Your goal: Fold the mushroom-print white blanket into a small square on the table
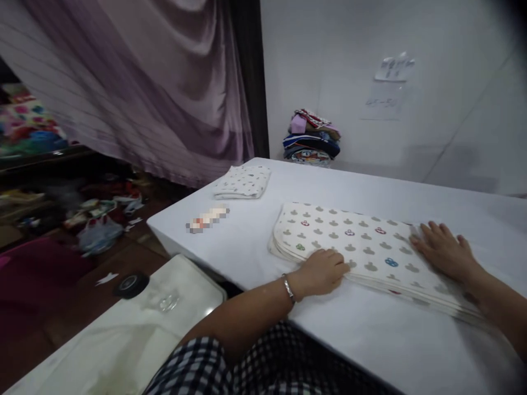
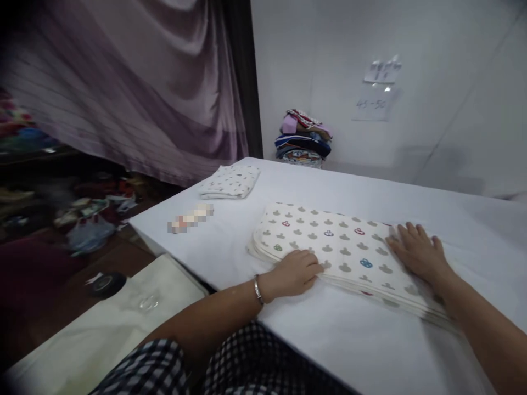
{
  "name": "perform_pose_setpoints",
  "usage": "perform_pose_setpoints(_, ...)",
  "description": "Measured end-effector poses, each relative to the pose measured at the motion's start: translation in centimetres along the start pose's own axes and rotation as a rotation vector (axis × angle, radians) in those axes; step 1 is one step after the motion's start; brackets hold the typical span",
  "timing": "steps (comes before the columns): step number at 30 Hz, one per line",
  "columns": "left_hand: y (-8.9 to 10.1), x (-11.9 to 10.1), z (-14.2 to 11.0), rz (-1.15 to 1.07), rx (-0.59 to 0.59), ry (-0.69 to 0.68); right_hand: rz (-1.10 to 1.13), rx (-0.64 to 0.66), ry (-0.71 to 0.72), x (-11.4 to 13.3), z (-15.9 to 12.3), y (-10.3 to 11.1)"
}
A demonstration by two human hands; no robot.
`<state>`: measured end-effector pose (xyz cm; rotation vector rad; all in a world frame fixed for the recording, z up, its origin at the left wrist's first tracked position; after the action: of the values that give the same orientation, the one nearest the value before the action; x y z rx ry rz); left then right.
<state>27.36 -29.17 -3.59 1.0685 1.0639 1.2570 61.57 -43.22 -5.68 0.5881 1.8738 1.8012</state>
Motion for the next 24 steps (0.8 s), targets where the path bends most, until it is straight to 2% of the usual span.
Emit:
perform_pose_setpoints(4, 0.1, -0.1, -0.1, 0.012, -0.011, 0.001, 0.047, 0.107, 0.016, 1.3, -0.2, -0.5)
perform_pose_setpoints(7, 0.5, -0.1, -0.4, 0.017, -0.011, -0.016, 0.044, 0.087, 0.014, 2.4, -0.5, 0.0)
perform_pose_setpoints(9, 0.9, 0.1, -0.9, 0.029, -0.002, -0.011, 0.080, 0.055, 0.057, 4.2, -1.2, 0.6)
perform_pose_setpoints(12, 1.6, 1.1, -2.5, 0.022, 0.007, 0.047, 0.231, 0.019, 0.276, 8.6, -3.3, 1.7)
perform_pose_setpoints(17, 2.3, 4.6, -6.8, -0.049, -0.028, 0.212, 0.415, 0.069, 0.712, 17.1, -6.9, 3.3)
perform_pose_setpoints(21, 3.0, 7.0, -10.4, -0.078, -0.101, 0.348, 0.460, 0.019, 0.853, 21.3, -7.4, 4.2)
perform_pose_setpoints(24, 3.4, 7.8, -11.7, -0.114, -0.167, 0.389, 0.455, -0.014, 0.913, 23.3, -7.1, 4.4)
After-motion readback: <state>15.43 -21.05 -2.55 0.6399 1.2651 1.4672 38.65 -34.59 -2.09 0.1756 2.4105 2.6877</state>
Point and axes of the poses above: each hand's wrist, its own z-axis towards the middle knuckle, its own y-axis out of the back of the hand, x = y × z, the point moved 1 cm from there along z, towards the middle knuckle, and after that the axes turned 7 degrees about x, right-handed, at the moved point
